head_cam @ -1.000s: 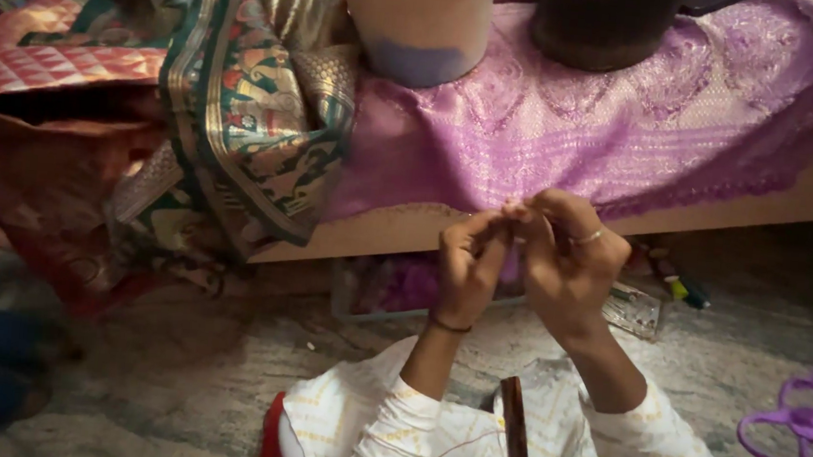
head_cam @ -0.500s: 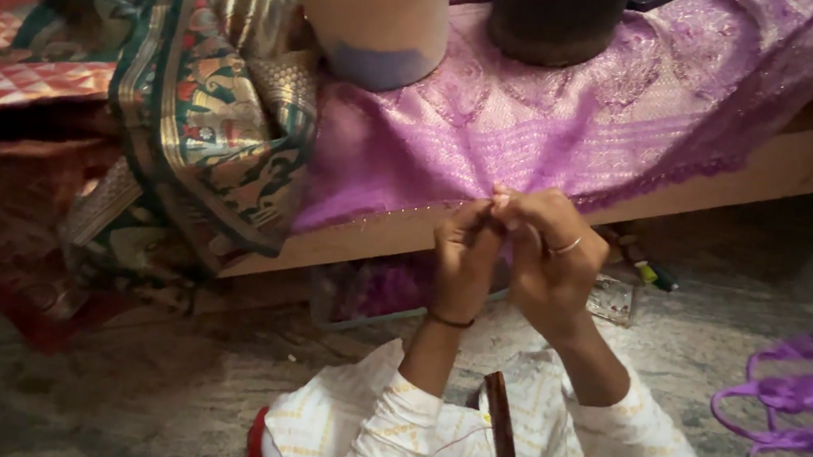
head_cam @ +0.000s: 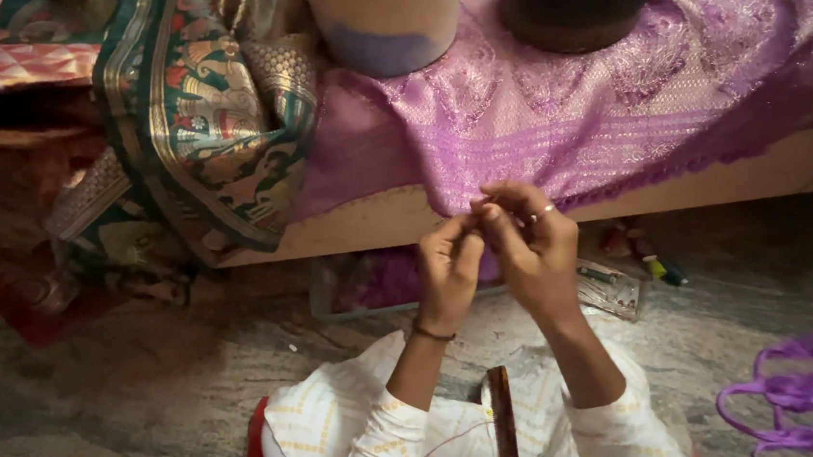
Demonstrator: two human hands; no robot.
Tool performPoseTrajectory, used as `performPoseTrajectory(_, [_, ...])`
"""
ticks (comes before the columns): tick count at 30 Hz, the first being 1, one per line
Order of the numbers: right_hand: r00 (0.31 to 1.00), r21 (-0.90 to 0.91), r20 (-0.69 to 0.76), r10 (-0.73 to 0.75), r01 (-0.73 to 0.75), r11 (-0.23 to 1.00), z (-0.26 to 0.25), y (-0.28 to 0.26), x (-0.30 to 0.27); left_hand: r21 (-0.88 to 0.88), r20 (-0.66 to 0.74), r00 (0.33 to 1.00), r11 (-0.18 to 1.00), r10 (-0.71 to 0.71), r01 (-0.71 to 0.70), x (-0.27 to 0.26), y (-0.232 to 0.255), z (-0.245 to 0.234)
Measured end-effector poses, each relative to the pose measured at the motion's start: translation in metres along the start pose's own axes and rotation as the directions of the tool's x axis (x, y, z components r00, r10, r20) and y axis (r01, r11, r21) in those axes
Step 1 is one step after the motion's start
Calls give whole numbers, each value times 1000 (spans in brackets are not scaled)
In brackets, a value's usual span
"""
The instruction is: Manually sewing a purple decorative fringe onto the edge of a purple fabric.
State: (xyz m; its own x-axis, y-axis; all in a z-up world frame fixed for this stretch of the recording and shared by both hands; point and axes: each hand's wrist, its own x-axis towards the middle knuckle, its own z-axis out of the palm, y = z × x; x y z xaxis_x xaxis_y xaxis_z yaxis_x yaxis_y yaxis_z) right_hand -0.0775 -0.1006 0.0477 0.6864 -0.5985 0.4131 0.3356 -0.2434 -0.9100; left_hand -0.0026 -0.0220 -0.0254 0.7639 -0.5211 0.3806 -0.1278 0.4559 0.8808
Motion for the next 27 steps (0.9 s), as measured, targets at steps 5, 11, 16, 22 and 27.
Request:
performPoseTrajectory(5, [988, -278, 35, -153, 157, 948, -1, 6, -10, 46, 5, 1000, 999, 0, 0, 0, -11, -9])
performPoseTrajectory(11, [813, -490, 190, -551, 565, 665, 2, -19, -9, -89, 37, 996, 993, -76, 79, 6, 3, -10])
performPoseTrajectory(16, [935, -370, 107, -338, 353, 860, 4, -14, -9, -38, 59, 997, 998, 43, -41, 5, 16, -11])
performPoseTrajectory(22, [962, -184, 72, -263, 272, 944, 5, -5, 2, 137, -14, 1000, 991, 4, -2, 2, 22, -17])
performPoseTrajectory(27, [989, 290, 146, -40, -4, 957, 2, -4, 9, 22, 81, 997, 1000, 18, -20, 2, 25, -22])
